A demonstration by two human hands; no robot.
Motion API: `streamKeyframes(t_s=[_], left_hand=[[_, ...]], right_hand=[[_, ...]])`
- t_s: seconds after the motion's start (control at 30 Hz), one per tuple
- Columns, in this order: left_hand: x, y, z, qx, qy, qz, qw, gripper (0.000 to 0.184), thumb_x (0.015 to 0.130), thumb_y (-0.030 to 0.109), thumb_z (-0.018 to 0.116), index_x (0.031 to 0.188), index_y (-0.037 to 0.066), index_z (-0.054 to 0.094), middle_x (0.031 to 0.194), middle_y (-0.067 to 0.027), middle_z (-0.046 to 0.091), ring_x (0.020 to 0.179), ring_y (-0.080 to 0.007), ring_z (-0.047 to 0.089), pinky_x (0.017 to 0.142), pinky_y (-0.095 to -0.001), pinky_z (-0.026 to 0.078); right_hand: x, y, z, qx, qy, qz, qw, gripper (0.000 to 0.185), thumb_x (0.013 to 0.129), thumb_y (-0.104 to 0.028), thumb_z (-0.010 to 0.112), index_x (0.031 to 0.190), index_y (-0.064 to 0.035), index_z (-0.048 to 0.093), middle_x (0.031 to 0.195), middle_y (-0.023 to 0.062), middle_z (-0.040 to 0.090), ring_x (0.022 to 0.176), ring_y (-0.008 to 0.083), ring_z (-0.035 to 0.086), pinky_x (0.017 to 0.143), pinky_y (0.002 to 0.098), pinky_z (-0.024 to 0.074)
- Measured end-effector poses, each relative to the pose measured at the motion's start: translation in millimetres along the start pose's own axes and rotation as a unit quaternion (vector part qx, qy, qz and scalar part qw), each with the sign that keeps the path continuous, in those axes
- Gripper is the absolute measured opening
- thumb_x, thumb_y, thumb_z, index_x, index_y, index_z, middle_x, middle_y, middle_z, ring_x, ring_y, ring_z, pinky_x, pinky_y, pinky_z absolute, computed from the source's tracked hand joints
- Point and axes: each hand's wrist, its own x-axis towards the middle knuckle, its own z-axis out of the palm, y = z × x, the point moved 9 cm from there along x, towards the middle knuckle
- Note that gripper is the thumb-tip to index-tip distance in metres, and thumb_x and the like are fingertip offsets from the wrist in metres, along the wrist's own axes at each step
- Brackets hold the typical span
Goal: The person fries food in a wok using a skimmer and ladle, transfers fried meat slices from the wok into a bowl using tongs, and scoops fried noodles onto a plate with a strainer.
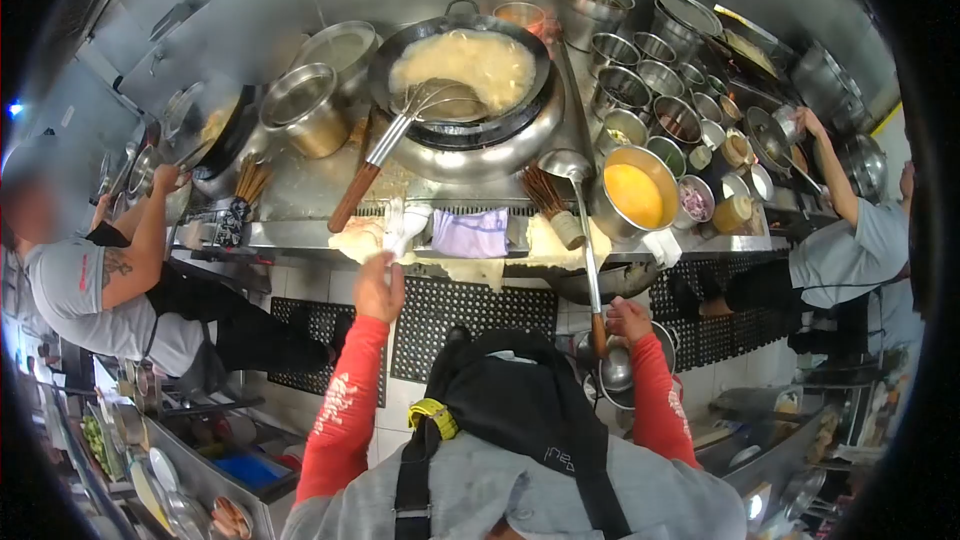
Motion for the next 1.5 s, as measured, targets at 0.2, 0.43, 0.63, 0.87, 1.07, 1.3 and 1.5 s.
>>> streamKeyframes(t_s=[0.2,0.43,0.63,0.87,1.07,1.3,1.5], left_hand=[[110,-4,-24,0.241,-0.078,0.039,0.967,0.059,0.073,0.01,0.061,0.128,0.011,0.04,0.117,-0.0188,0.05,0.11,-0.0379,0.046,0.087,-0.0455,0.042],[141,-47,1,0.272,-0.23,-0.01,0.934,0.082,0.072,0.006,0.056,0.144,0.022,0.02,0.111,-0.0184,0.051,0.086,-0.0381,0.061,0.075,-0.0465,0.05],[179,21,-57,0.319,-0.242,0.126,0.908,0.067,0.072,0.007,0.054,0.136,0.012,0.036,0.091,-0.0205,0.061,0.079,-0.0368,0.063,0.068,-0.0458,0.051],[200,55,-91,0.31,-0.272,0.199,0.889,0.058,0.071,0.006,0.054,0.128,0.004,0.042,0.08,-0.02,0.064,0.074,-0.0369,0.063,0.067,-0.0446,0.051],[221,60,-58,0.288,-0.295,0.166,0.896,0.038,0.071,0.007,0.054,0.109,0.004,0.051,0.079,-0.0208,0.063,0.076,-0.0387,0.061,0.067,-0.0452,0.05],[253,73,-63,0.239,-0.341,0.184,0.891,0.03,0.069,0.007,0.049,0.098,0.001,0.055,0.072,-0.0213,0.061,0.061,-0.036,0.062,0.059,-0.0433,0.049],[273,41,-50,0.04,-0.419,-0.166,0.892,0.017,0.078,0.007,0.049,0.09,0.001,0.059,0.075,-0.0199,0.063,0.052,-0.0282,0.062,0.046,-0.0383,0.051]], right_hand=[[-7,-36,38,-0.254,0.026,-0.204,0.945,0.038,0.082,-0.028,0.064,0.102,0.0034,0.061,0.084,0.0108,0.065,0.07,0.0187,0.061,0.067,0.0307,0.0494],[-27,-38,56,-0.378,0.09,-0.225,0.894,0.053,0.074,-0.025,0.069,0.116,0.0011,0.052,0.094,0.0195,0.063,0.083,0.0305,0.061,0.076,0.0368,0.0478],[-21,-29,55,-0.386,0.119,-0.241,0.882,0.053,0.071,-0.016,0.068,0.119,0.0002,0.05,0.098,0.0218,0.061,0.087,0.03,0.061,0.078,0.0356,0.0467],[-46,-63,71,-0.281,0.139,-0.315,0.896,0.047,0.076,-0.007,0.061,0.122,-0.0006,0.049,0.093,0.0147,0.062,0.077,0.0219,0.061,0.07,0.0312,0.0483],[-92,-127,150,-0.104,0.051,-0.332,0.936,0.055,0.083,-0.004,0.054,0.135,-0.0031,0.036,0.075,0.004,0.056,0.063,0.0114,0.053,0.057,0.0255,0.046],[-148,-168,211,-0.058,-0.071,-0.319,0.943,0.065,0.085,-0.002,0.05,0.144,-0.0081,0.023,0.072,0.0008,0.053,0.052,0.0069,0.048,0.049,0.0225,0.0432],[-141,-177,229,-0.087,-0.098,-0.313,0.941,0.063,0.085,-0.001,0.049,0.143,-0.0059,0.024,0.077,0.0026,0.055,0.052,0.0066,0.047,0.049,0.0218,0.0429]])
